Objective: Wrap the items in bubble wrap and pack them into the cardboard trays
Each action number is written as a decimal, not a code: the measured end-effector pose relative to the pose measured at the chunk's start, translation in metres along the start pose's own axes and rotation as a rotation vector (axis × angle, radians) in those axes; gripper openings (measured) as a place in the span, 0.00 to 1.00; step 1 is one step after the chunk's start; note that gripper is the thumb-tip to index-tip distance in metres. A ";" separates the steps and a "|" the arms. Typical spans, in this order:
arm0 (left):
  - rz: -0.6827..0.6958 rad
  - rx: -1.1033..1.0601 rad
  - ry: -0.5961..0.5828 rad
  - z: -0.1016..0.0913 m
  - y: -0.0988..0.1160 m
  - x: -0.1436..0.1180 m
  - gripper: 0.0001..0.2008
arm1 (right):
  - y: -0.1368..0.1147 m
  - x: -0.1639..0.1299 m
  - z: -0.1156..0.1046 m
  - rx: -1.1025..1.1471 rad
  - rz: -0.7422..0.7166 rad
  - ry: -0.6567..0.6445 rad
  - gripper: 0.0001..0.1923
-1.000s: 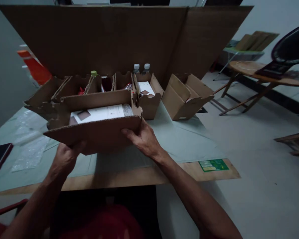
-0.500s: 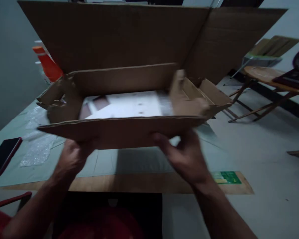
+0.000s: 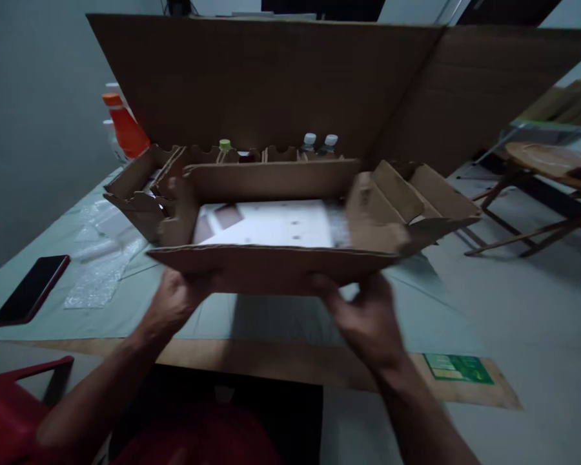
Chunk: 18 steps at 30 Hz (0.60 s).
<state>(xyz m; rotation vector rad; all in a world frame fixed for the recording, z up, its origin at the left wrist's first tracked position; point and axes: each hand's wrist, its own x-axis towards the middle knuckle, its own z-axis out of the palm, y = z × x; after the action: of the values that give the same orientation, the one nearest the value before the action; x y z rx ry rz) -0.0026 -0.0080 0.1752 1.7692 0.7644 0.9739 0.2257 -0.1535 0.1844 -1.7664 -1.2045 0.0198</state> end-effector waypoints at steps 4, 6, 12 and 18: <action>-0.170 0.141 0.175 -0.043 -0.028 -0.025 0.20 | -0.008 0.003 0.064 0.208 -0.055 -0.138 0.23; -0.208 0.188 0.211 -0.051 -0.039 -0.031 0.22 | -0.007 0.004 0.081 0.275 -0.077 -0.158 0.25; -0.221 0.147 0.082 -0.024 -0.062 -0.031 0.23 | 0.035 -0.018 0.082 0.273 -0.006 -0.180 0.32; -0.299 0.121 0.111 -0.008 -0.089 -0.042 0.31 | 0.079 -0.025 0.062 0.387 0.055 -0.286 0.51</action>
<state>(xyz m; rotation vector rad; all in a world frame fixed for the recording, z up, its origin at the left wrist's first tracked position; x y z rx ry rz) -0.0375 -0.0073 0.0824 1.6518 1.1433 0.8431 0.2391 -0.1332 0.0836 -1.4845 -1.2538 0.5201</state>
